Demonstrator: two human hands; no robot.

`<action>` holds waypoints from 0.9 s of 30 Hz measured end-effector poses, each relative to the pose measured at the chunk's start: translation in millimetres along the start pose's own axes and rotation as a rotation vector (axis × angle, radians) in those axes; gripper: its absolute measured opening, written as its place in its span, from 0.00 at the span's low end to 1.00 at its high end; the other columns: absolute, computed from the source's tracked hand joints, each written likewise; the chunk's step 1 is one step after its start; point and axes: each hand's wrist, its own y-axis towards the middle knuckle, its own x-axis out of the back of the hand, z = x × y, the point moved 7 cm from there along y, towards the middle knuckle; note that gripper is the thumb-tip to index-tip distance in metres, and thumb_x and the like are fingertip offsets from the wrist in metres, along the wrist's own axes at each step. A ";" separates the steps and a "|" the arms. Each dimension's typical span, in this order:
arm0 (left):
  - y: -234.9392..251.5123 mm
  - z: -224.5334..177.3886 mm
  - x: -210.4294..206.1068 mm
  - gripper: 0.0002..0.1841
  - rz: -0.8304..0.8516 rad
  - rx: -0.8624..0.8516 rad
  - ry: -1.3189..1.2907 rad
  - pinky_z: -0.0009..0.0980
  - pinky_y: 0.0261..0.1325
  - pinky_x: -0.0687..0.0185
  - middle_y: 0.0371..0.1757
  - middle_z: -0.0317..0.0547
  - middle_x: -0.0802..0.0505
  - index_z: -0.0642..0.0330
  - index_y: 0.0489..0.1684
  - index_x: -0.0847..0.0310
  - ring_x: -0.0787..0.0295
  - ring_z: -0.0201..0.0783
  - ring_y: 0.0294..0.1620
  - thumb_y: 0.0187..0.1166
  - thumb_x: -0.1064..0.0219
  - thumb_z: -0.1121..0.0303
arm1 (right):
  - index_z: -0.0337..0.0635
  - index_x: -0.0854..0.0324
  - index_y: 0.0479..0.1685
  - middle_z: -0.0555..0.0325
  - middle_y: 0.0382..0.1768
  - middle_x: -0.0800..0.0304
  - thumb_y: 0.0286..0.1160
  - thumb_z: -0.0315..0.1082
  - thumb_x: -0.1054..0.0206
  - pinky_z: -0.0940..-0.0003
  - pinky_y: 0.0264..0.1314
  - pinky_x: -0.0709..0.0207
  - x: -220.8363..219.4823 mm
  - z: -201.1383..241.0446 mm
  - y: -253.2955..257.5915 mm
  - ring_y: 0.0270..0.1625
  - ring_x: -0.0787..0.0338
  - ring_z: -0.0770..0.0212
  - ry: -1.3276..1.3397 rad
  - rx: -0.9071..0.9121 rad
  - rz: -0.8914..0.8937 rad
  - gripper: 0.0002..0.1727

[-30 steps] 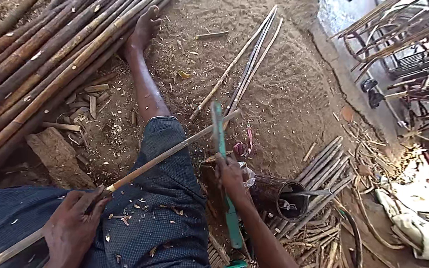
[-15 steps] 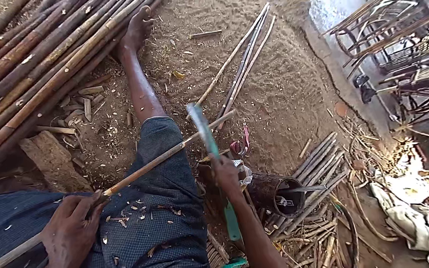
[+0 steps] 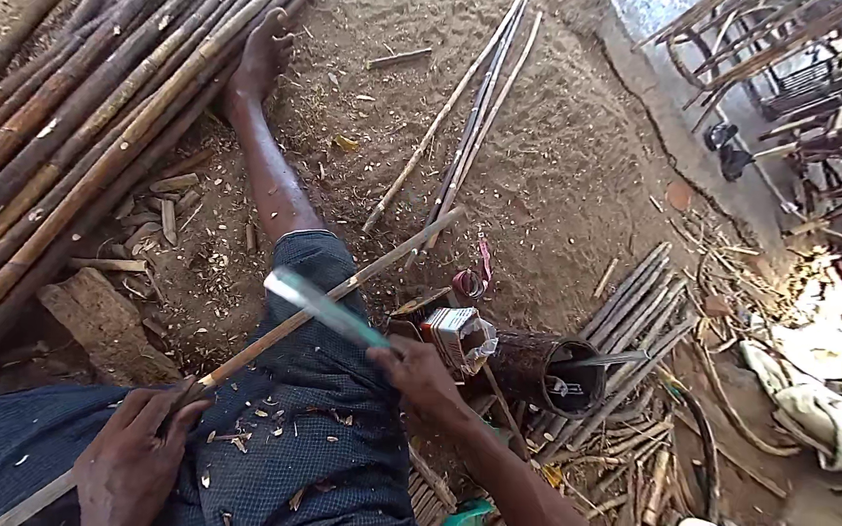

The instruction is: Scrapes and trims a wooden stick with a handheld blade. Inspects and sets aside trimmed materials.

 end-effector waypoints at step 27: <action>39.8 48.1 -14.0 0.15 0.536 0.170 -0.278 0.34 0.22 0.22 0.19 0.27 0.14 0.42 0.36 0.14 0.20 0.29 0.17 0.79 0.35 0.44 | 0.47 0.19 0.44 0.53 0.16 0.24 0.79 0.75 0.48 0.55 0.16 0.28 19.2 -43.5 22.3 0.14 0.25 0.55 0.271 -0.116 -0.226 0.37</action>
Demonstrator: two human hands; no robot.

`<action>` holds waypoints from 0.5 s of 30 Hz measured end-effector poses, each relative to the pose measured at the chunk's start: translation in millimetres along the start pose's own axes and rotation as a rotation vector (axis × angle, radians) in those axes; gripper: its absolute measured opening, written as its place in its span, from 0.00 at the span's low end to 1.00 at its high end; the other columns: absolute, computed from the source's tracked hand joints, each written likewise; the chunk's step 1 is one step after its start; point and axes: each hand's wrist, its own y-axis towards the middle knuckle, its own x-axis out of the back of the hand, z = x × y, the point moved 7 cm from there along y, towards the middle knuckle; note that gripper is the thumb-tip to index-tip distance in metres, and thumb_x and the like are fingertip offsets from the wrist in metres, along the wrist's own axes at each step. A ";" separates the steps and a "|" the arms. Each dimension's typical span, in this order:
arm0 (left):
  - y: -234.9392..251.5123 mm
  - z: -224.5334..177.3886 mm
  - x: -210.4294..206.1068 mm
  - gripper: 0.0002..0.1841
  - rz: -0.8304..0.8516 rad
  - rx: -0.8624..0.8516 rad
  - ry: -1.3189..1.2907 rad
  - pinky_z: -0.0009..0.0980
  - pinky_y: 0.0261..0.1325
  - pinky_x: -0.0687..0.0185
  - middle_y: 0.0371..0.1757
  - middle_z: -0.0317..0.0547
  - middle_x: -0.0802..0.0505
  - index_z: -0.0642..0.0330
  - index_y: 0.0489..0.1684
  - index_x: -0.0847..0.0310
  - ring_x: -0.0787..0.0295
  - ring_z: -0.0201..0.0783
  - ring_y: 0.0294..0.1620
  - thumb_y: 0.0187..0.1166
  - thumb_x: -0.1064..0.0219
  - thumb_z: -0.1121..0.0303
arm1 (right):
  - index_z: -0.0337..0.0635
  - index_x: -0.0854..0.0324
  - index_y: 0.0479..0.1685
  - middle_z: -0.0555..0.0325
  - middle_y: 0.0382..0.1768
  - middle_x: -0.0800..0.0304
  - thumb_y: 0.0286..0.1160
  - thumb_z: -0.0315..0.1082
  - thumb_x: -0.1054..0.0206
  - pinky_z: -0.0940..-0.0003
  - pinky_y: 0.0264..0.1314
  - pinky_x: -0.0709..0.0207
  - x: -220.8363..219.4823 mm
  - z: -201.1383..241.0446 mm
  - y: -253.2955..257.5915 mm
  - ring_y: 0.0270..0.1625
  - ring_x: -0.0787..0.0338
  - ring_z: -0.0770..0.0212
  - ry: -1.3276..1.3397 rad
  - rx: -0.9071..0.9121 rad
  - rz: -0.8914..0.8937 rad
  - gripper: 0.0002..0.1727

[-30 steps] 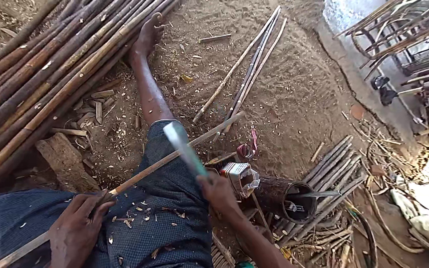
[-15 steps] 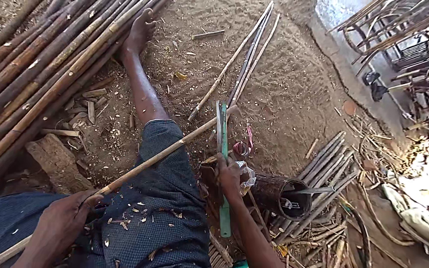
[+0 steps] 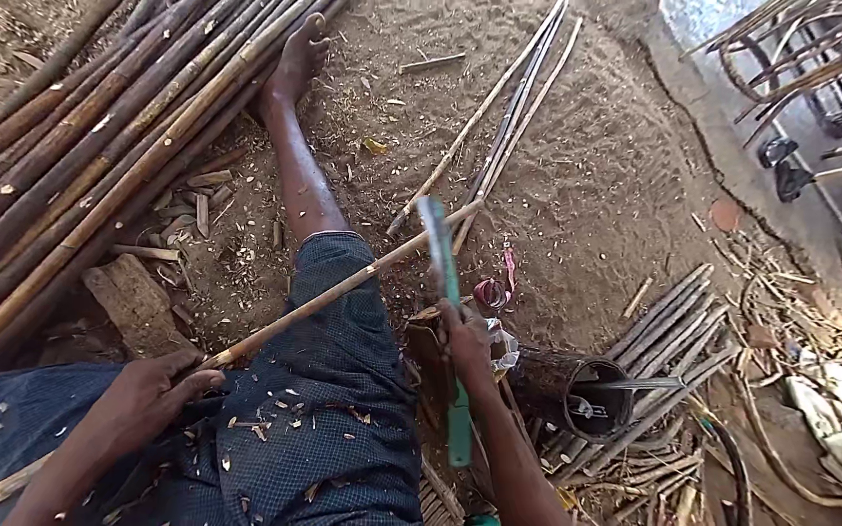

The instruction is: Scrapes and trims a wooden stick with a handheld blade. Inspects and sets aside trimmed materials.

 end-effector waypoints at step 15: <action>12.9 -2.5 -1.2 0.17 0.184 0.009 -0.217 0.28 0.14 0.29 0.18 0.35 0.15 0.52 0.48 0.20 0.25 0.32 0.11 0.87 0.47 0.51 | 0.46 0.15 0.45 0.52 0.20 0.21 0.82 0.70 0.45 0.51 0.22 0.25 -9.0 8.1 9.5 0.18 0.22 0.53 -0.008 0.016 0.070 0.33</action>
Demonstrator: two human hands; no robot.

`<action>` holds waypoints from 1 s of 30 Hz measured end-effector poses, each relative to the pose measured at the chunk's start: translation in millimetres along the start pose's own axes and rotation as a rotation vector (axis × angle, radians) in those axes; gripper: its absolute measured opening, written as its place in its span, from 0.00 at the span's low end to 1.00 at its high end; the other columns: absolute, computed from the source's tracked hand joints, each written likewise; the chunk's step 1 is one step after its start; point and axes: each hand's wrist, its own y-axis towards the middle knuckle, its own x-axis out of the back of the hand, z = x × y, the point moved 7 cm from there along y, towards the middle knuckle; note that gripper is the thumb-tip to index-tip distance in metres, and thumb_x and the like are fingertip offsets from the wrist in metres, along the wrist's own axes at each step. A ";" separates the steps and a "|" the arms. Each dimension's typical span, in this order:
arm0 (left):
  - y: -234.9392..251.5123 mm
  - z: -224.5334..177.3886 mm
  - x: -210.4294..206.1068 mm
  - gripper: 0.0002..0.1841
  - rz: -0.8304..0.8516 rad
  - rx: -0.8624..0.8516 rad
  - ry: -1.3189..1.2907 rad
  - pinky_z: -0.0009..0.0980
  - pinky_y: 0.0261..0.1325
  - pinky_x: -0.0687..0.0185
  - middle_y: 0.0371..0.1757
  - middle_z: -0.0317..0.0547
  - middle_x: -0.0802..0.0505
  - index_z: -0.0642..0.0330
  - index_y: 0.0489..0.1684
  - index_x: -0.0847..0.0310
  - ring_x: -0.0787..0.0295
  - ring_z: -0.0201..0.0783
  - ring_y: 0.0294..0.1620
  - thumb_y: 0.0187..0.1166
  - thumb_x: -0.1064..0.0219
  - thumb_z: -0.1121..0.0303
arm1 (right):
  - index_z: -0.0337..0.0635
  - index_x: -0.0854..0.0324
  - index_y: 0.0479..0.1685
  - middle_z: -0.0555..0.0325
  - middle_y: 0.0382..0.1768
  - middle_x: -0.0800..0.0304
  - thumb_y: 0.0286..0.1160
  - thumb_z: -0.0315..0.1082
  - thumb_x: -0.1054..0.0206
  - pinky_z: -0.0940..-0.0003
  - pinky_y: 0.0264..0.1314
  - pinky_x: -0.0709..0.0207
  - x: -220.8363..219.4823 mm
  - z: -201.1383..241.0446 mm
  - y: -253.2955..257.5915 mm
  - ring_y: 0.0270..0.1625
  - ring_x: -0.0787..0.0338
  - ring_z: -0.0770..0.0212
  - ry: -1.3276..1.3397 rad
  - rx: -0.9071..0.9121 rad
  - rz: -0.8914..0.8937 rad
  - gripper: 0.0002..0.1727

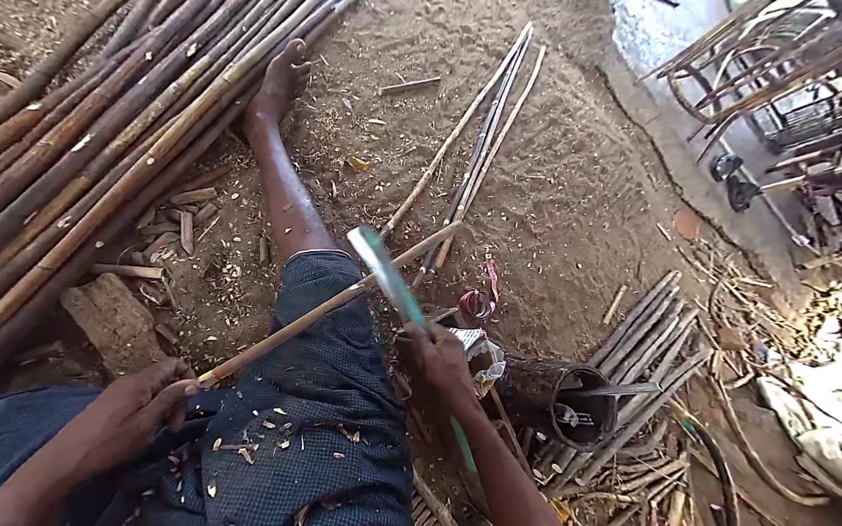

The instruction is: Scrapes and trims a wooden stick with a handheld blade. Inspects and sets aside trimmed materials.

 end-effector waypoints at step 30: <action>12.4 5.5 6.1 0.16 -0.006 -0.065 0.070 0.27 0.19 0.28 0.17 0.30 0.16 0.45 0.38 0.15 0.24 0.28 0.14 0.84 0.43 0.47 | 0.44 0.14 0.44 0.50 0.24 0.17 0.84 0.66 0.43 0.45 0.31 0.20 -22.3 25.8 -23.4 0.26 0.15 0.50 -0.192 0.071 0.112 0.31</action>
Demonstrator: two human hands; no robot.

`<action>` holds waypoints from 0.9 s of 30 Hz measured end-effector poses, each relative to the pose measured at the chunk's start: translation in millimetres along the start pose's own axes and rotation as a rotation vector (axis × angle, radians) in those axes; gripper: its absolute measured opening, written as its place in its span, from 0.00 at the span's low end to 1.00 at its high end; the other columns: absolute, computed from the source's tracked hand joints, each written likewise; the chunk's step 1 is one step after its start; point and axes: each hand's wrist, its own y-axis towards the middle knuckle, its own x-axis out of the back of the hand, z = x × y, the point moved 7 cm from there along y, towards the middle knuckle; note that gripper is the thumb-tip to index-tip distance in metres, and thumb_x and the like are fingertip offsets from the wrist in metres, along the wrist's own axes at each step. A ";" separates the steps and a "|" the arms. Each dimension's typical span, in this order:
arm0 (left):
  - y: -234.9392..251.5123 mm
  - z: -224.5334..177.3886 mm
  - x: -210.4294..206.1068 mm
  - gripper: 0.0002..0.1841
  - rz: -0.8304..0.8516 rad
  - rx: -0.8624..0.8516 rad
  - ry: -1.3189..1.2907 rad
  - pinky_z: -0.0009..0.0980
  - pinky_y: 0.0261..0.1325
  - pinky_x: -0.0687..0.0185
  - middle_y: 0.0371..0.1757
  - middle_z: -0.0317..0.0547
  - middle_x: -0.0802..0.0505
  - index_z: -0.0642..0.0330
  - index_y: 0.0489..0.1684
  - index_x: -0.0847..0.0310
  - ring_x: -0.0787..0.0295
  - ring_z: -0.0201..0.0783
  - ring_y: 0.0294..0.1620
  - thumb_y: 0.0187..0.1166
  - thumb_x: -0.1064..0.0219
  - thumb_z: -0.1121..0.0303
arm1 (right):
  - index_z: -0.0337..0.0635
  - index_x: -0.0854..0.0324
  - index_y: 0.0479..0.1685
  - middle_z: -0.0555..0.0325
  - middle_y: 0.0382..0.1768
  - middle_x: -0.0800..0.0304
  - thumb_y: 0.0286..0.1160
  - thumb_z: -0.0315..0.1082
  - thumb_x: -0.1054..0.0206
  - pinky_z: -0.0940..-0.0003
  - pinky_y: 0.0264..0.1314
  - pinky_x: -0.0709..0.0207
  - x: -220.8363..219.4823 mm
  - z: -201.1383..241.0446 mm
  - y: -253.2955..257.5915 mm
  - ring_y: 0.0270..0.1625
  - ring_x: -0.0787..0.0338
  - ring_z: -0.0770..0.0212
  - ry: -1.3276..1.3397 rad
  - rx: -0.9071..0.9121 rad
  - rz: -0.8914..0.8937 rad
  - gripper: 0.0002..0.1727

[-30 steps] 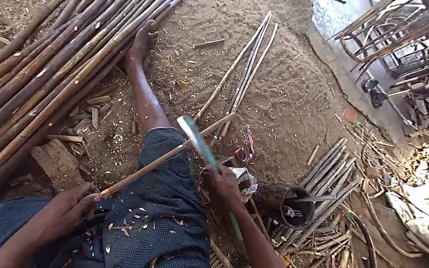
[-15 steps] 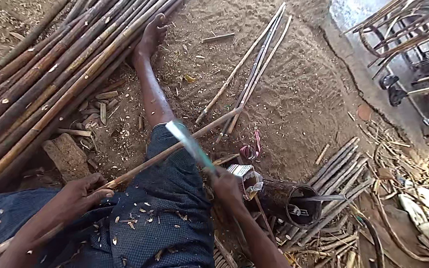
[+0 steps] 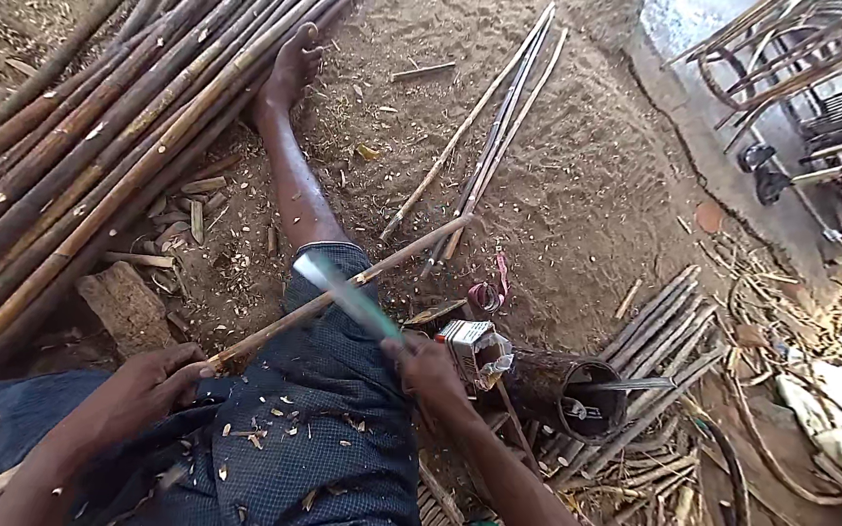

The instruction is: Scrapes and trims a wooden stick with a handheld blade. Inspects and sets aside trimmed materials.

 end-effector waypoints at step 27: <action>-66.3 -21.8 26.5 0.22 0.201 0.190 0.293 0.65 0.55 0.20 0.43 0.69 0.09 0.75 0.51 0.14 0.10 0.64 0.47 0.93 0.48 0.61 | 0.47 0.18 0.47 0.54 0.18 0.25 0.83 0.70 0.47 0.57 0.16 0.29 50.9 -20.7 9.1 0.14 0.27 0.57 0.287 -0.048 -0.182 0.33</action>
